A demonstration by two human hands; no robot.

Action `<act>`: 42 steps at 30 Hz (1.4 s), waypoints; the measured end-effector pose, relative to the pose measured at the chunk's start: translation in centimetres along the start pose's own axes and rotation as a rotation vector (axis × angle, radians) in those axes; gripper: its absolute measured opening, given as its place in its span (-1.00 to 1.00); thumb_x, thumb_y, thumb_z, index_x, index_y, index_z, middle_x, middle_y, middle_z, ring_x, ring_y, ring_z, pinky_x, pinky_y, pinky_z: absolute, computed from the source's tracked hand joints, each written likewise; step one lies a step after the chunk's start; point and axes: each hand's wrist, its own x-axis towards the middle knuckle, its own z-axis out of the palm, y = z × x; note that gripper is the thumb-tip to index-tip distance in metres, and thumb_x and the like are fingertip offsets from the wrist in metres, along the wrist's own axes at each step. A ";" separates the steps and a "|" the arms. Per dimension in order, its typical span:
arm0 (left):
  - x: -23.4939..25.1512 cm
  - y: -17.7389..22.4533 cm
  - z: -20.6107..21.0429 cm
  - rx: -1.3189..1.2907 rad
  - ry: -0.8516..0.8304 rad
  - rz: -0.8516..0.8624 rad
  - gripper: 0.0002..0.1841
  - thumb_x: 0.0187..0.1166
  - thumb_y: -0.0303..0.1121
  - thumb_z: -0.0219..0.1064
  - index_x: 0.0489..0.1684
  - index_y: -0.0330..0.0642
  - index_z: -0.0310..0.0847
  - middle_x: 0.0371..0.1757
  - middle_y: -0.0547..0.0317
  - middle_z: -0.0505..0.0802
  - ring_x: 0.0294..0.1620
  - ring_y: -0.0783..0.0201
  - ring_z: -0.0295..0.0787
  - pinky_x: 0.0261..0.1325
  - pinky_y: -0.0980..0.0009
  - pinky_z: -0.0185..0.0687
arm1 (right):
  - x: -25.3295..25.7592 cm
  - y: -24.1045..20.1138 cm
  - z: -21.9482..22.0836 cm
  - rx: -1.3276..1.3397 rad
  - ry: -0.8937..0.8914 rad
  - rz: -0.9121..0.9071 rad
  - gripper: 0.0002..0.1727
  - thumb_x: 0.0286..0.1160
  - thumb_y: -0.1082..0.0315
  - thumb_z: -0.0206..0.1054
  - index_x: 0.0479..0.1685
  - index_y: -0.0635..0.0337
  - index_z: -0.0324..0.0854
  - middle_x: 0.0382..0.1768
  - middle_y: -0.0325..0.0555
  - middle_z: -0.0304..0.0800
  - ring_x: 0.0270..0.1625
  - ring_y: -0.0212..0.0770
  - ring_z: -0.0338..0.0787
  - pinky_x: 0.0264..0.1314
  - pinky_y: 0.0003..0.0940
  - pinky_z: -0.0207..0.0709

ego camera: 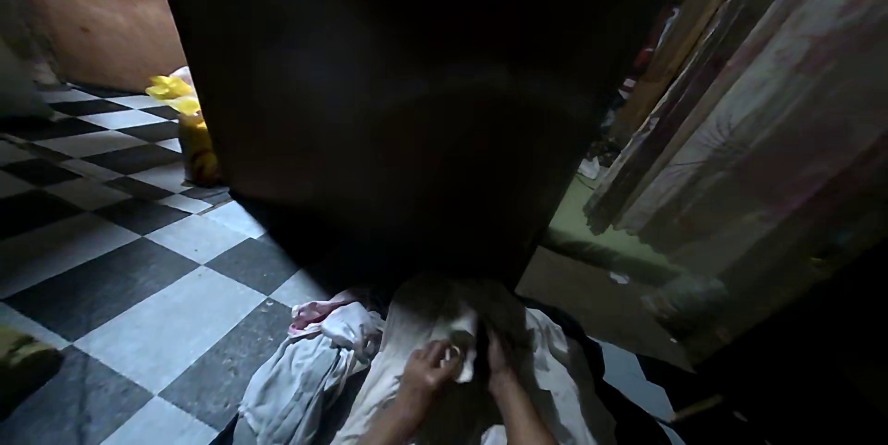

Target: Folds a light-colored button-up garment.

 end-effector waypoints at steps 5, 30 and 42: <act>-2.2 0.0 2.0 0.255 -0.280 0.090 -0.70 0.46 -0.54 0.40 0.11 -0.10 0.85 0.34 -0.18 0.81 0.37 -0.29 0.74 0.13 -0.31 0.64 | 2.2 0.1 -1.9 0.068 0.056 0.093 -0.42 0.87 -0.03 -0.05 0.57 0.22 0.45 0.50 0.11 0.55 0.48 -0.01 0.56 0.46 0.06 0.46; -6.1 -3.9 1.7 0.395 0.087 0.265 -0.82 0.55 -0.37 0.23 -0.38 -0.02 0.78 -0.20 0.12 0.88 -0.10 0.13 0.85 -0.12 0.22 0.70 | 2.9 -0.3 -7.4 -0.160 -0.147 0.001 -0.67 0.61 0.50 0.21 0.31 0.33 0.56 0.00 -0.03 0.74 -0.07 -0.28 0.72 -0.02 -0.37 0.63; -5.5 -2.3 1.4 0.348 0.012 0.285 -0.83 0.56 -0.33 0.26 -0.39 0.01 0.78 -0.28 0.13 0.88 -0.23 0.13 0.83 -0.15 0.19 0.67 | 6.3 -3.6 2.7 -1.045 -0.154 -0.182 -0.52 0.79 0.25 0.18 0.52 0.41 0.52 0.54 0.30 0.56 0.64 0.15 0.50 0.73 -0.02 0.27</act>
